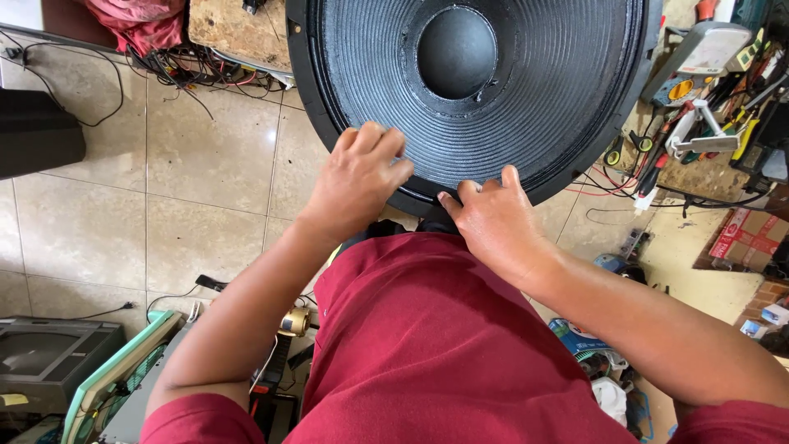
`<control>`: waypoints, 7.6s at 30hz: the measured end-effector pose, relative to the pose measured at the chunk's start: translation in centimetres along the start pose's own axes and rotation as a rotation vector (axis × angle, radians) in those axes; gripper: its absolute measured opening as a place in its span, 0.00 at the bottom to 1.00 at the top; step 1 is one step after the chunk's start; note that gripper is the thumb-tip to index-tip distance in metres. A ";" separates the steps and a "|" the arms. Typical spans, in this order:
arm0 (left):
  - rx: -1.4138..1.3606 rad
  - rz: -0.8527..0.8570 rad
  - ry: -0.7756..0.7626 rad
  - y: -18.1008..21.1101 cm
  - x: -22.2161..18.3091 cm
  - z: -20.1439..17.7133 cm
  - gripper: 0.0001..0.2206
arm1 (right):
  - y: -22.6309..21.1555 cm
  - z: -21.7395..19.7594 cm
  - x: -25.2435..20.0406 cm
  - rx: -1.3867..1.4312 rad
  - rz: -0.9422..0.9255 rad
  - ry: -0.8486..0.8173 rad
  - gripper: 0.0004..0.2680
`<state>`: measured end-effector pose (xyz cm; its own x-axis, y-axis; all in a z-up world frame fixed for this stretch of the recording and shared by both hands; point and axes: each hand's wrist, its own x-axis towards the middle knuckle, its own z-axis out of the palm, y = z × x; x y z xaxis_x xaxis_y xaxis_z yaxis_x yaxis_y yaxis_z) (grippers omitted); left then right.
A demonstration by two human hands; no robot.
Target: Applying black electrical tape to the outer rim of a large speaker driver on a repair workbench.
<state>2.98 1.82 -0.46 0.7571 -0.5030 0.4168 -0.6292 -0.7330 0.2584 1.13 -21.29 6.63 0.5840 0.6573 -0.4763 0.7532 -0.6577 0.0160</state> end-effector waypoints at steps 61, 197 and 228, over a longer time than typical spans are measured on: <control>0.038 0.003 -0.334 -2.6 -1.2 1.3 0.08 | -0.2 0.8 -0.4 -0.012 -0.015 0.080 0.14; 0.293 -0.591 -0.176 13.1 -3.8 2.3 0.28 | 7.0 1.6 -1.5 0.201 -0.248 0.379 0.10; 0.324 -0.699 -0.339 14.5 -2.1 1.5 0.26 | 8.6 1.7 -0.3 0.122 -0.500 0.203 0.09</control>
<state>-7.53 -8.45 1.11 0.9981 0.0430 -0.0444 0.0463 -0.9961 0.0755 6.96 -27.77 5.42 0.2200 0.9502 -0.2208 0.9201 -0.2773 -0.2766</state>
